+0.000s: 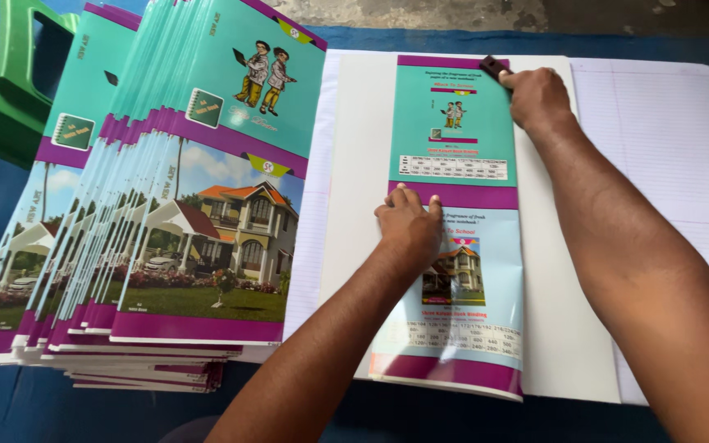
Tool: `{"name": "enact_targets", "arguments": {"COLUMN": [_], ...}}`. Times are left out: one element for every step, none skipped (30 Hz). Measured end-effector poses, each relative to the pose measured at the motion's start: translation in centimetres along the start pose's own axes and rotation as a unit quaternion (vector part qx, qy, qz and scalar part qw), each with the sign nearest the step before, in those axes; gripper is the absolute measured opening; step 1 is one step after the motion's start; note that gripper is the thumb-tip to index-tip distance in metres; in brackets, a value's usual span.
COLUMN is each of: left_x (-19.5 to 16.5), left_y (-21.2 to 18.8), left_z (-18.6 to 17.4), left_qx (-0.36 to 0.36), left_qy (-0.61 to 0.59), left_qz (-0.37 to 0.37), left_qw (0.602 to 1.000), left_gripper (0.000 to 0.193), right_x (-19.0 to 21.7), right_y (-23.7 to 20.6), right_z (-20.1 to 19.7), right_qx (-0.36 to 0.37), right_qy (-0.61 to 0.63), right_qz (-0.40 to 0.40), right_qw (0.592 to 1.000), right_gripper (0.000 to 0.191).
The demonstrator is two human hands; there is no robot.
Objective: The person sits on the floor and repeatedly folds a printed cover sheet onto a blank white sheet, then uses a small rectangular tool to press the fold. The person repeats this folding and pressing cycle multiple times on the same stack of papers.
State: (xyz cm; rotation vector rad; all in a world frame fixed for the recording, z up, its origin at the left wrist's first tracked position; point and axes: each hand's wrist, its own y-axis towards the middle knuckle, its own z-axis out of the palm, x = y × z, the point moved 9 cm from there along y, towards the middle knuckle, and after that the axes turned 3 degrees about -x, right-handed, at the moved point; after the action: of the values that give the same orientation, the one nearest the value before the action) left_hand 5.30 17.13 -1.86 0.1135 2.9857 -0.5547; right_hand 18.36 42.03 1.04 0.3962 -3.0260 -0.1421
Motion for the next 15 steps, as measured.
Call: {"name": "enact_targets", "arguments": {"left_x": [0.0,0.1,0.2,0.2,0.2,0.2,0.2,0.2,0.2,0.3,0.3,0.3,0.4,0.5,0.6], "left_y": [0.1,0.1,0.1,0.2,0.2,0.3,0.4,0.5,0.6,0.7,0.8,0.8,0.9,0.9,0.9], "left_z": [0.3,0.7,0.6,0.7,0.7,0.6,0.5,0.5,0.4,0.2,0.0,0.4,0.7,1.0,0.7], "left_qx": [0.016,0.034,0.030,0.026,0.022,0.012,0.002,-0.008,-0.021,-0.034,-0.047,-0.029,-0.010,0.008,-0.009], "left_qy": [0.005,0.010,0.007,0.005,0.002,0.004,0.006,0.007,0.008,0.009,0.010,0.013,0.017,0.020,0.017], "left_qz": [-0.002,-0.005,-0.005,-0.005,-0.004,-0.006,-0.009,-0.012,-0.014,-0.016,-0.018,-0.020,-0.022,-0.023,-0.024], "left_qw": [1.000,0.999,1.000,1.000,1.000,1.000,1.000,1.000,1.000,0.999,0.999,0.999,1.000,1.000,1.000], "left_gripper": [0.082,0.086,0.085,0.084,0.083,0.081,0.079,0.077,0.074,0.071,0.069,0.075,0.082,0.089,0.088], "right_x": [-0.1,-0.1,-0.1,-0.1,-0.1,-0.2,-0.1,0.1,0.3,0.4,0.3,0.3,0.4,0.4,0.4], "right_y": [-0.4,-0.8,-1.2,-1.6,-2.1,-2.5,-3.1,-3.7,-4.3,-5.0,-5.6,-6.3,-6.8,-7.4,-7.9], "right_z": [-0.1,0.0,0.0,0.1,0.1,0.1,-0.1,-0.2,-0.3,-0.3,-0.5,-0.6,-0.6,-0.7,-0.8], "right_qx": [0.007,0.015,0.023,0.031,0.039,0.047,0.045,0.043,0.042,0.044,0.047,0.049,0.056,0.063,0.069], "right_qy": [-0.001,-0.002,-0.003,0.004,0.011,0.017,0.018,0.019,0.020,0.032,0.043,0.054,0.055,0.057,0.058], "right_qz": [-0.002,-0.005,-0.007,-0.007,-0.006,-0.005,-0.011,-0.016,-0.022,-0.020,-0.017,-0.014,-0.018,-0.021,-0.024], "right_qw": [1.000,1.000,1.000,0.999,0.999,0.999,0.999,0.999,0.999,0.998,0.998,0.997,0.997,0.996,0.996], "right_gripper": [0.048,0.051,0.054,0.055,0.055,0.056,0.054,0.053,0.051,0.052,0.052,0.053,0.053,0.054,0.055]}}
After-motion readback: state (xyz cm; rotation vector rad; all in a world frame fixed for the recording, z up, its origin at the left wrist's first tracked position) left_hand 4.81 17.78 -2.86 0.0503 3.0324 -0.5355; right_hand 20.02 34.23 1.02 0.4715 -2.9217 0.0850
